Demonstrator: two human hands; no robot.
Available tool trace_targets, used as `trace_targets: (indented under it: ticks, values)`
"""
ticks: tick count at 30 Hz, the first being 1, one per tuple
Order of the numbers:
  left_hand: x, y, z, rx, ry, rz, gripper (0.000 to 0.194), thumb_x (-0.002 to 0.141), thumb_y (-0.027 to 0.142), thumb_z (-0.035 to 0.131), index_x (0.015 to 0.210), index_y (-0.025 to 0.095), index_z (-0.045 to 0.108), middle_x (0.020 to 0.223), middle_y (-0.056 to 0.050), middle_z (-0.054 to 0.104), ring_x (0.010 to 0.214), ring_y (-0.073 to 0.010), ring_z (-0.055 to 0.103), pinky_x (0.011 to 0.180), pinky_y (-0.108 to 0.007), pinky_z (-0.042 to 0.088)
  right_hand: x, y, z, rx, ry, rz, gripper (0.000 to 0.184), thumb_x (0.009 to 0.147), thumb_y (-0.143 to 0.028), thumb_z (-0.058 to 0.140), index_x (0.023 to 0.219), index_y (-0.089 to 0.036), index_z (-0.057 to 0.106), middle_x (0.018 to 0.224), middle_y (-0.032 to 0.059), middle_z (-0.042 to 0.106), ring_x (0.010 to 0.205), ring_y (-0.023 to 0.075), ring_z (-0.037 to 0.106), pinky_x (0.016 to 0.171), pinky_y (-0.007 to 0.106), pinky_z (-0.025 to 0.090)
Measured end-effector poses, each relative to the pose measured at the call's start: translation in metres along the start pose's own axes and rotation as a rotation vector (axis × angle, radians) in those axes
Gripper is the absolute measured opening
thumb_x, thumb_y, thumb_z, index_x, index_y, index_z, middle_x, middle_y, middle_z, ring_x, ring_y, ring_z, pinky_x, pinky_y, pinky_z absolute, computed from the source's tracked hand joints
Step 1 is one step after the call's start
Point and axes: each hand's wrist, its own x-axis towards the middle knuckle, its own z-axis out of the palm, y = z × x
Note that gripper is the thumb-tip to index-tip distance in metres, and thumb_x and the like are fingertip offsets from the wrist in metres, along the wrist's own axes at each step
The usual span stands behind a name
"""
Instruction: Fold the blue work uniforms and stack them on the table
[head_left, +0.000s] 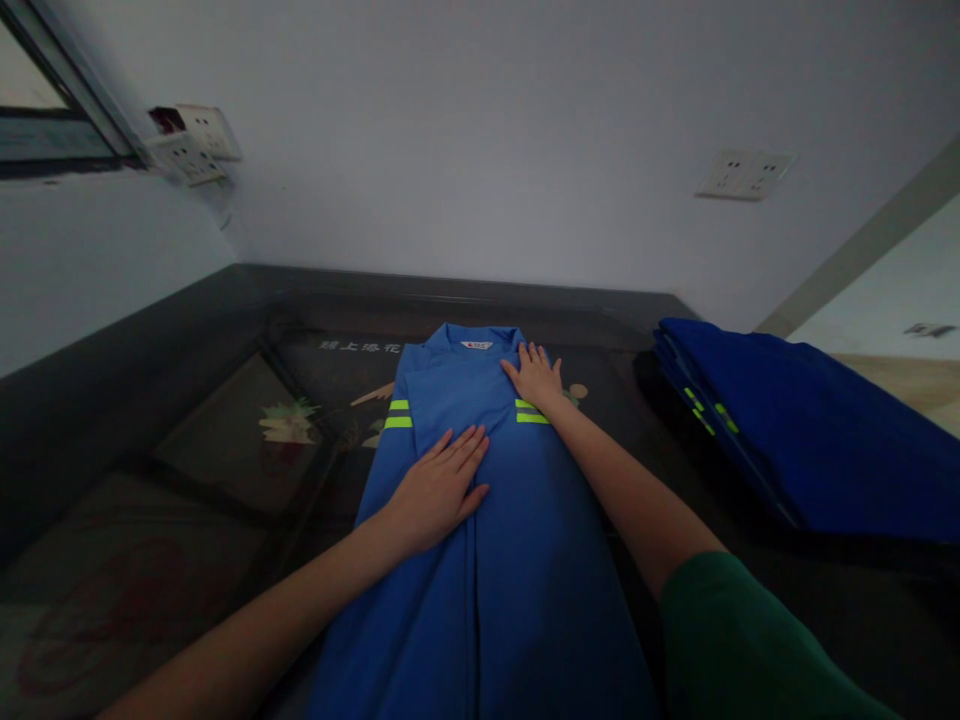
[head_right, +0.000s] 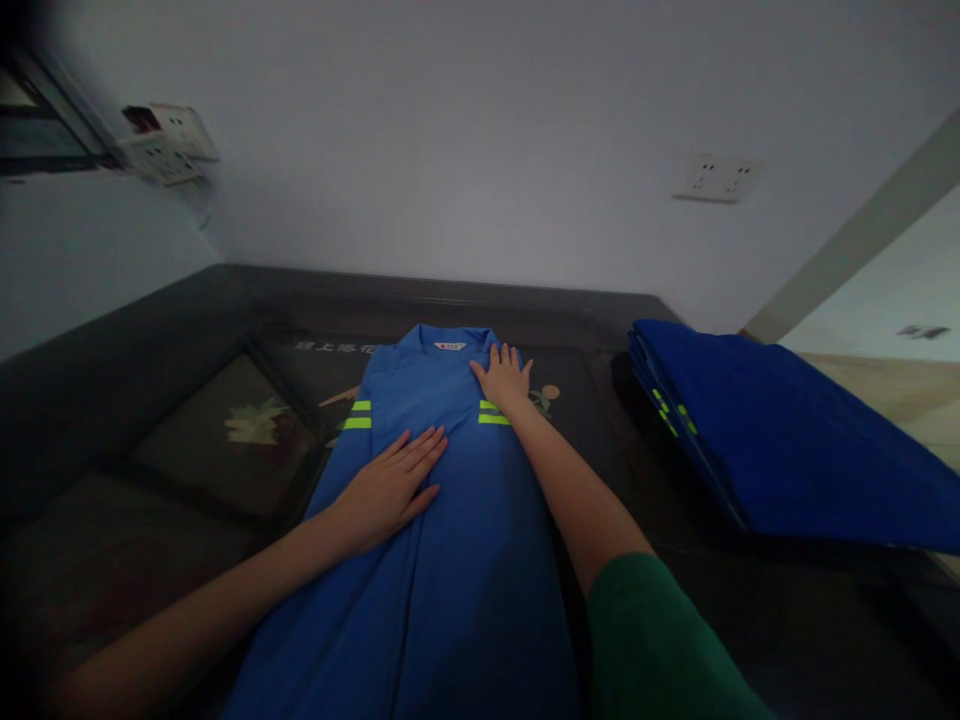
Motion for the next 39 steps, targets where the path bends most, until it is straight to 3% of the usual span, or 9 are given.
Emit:
trace_targets:
  ticks: [3,9,11,14,17,25,35,39]
  values:
    - [-0.001,0.001,-0.001,-0.007,-0.029,-0.001,0.059,0.097,0.044,0.033,0.146,0.011,0.029,0.154,-0.014,0.027,0.143,-0.021,0.023,0.118,-0.04,0.021,-0.002,-0.001,-0.002,0.017,0.039,0.004,0.075,0.095,-0.06,0.022,0.151,-0.01,0.02,0.156,0.0162,0.02,0.144,0.0311,0.015,0.112,0.061,0.008]
    - [-0.002,0.003,0.002,0.011,-0.04,-0.017,0.061,0.097,0.043,0.033,0.146,0.007,0.029,0.154,-0.017,0.025,0.143,-0.0237,0.022,0.117,-0.042,0.022,-0.02,-0.013,-0.015,-0.008,0.29,-0.142,0.062,0.099,-0.046,0.02,0.148,-0.009,0.03,0.155,0.0144,0.025,0.144,0.026,0.017,0.115,0.052,0.006]
    - [-0.002,0.003,0.002,0.02,-0.043,-0.02,0.061,0.097,0.043,0.033,0.145,0.006,0.03,0.154,-0.017,0.026,0.143,-0.0247,0.023,0.116,-0.042,0.023,-0.031,-0.021,-0.016,-0.02,0.262,-0.166,0.063,0.099,-0.046,0.021,0.148,-0.007,0.03,0.156,0.0154,0.022,0.144,0.0271,0.016,0.115,0.051,0.008]
    - [-0.002,0.004,0.003,0.029,-0.025,-0.024,0.061,0.097,0.043,0.033,0.145,0.005,0.032,0.153,-0.017,0.028,0.143,-0.025,0.025,0.116,-0.043,0.024,-0.046,-0.031,-0.011,-0.014,0.067,-0.116,0.073,0.096,-0.056,0.024,0.149,-0.006,0.026,0.156,0.0189,0.019,0.144,0.0324,0.016,0.113,0.052,0.014]
    - [-0.002,0.005,0.003,0.037,-0.022,-0.031,0.061,0.097,0.042,0.033,0.145,0.005,0.032,0.153,-0.017,0.029,0.143,-0.0243,0.025,0.116,-0.042,0.022,-0.053,-0.035,-0.005,-0.019,-0.05,-0.085,0.077,0.094,-0.063,0.022,0.15,-0.011,0.025,0.156,0.0177,0.018,0.144,0.0333,0.015,0.114,0.053,0.01]
    - [-0.005,0.008,0.003,0.043,-0.005,-0.054,0.056,0.098,0.039,0.03,0.146,0.011,0.031,0.153,-0.014,0.029,0.143,-0.0262,0.025,0.115,-0.06,0.003,-0.051,-0.036,-0.01,-0.057,-0.073,-0.085,0.076,0.093,-0.064,0.02,0.151,-0.015,0.023,0.158,0.0137,0.012,0.145,0.0325,0.01,0.113,0.057,0.007]
    - [-0.006,0.004,0.01,0.035,0.02,-0.046,0.059,0.098,0.044,0.026,0.148,0.013,0.028,0.154,-0.013,0.028,0.144,-0.0243,0.022,0.116,-0.057,0.002,-0.033,-0.03,-0.001,-0.027,-0.062,-0.115,0.08,0.092,-0.067,0.021,0.151,-0.013,0.021,0.158,0.012,0.014,0.145,0.0287,0.013,0.113,0.059,0.005]
    - [-0.005,0.005,0.008,0.041,0.007,-0.056,0.059,0.097,0.044,0.028,0.147,0.014,0.03,0.154,-0.013,0.029,0.143,-0.0248,0.024,0.116,-0.057,0.005,-0.038,-0.032,0.001,0.008,0.065,-0.097,0.073,0.094,-0.06,0.029,0.149,-0.013,0.027,0.155,0.0138,0.026,0.143,0.0291,0.019,0.113,0.058,0.01]
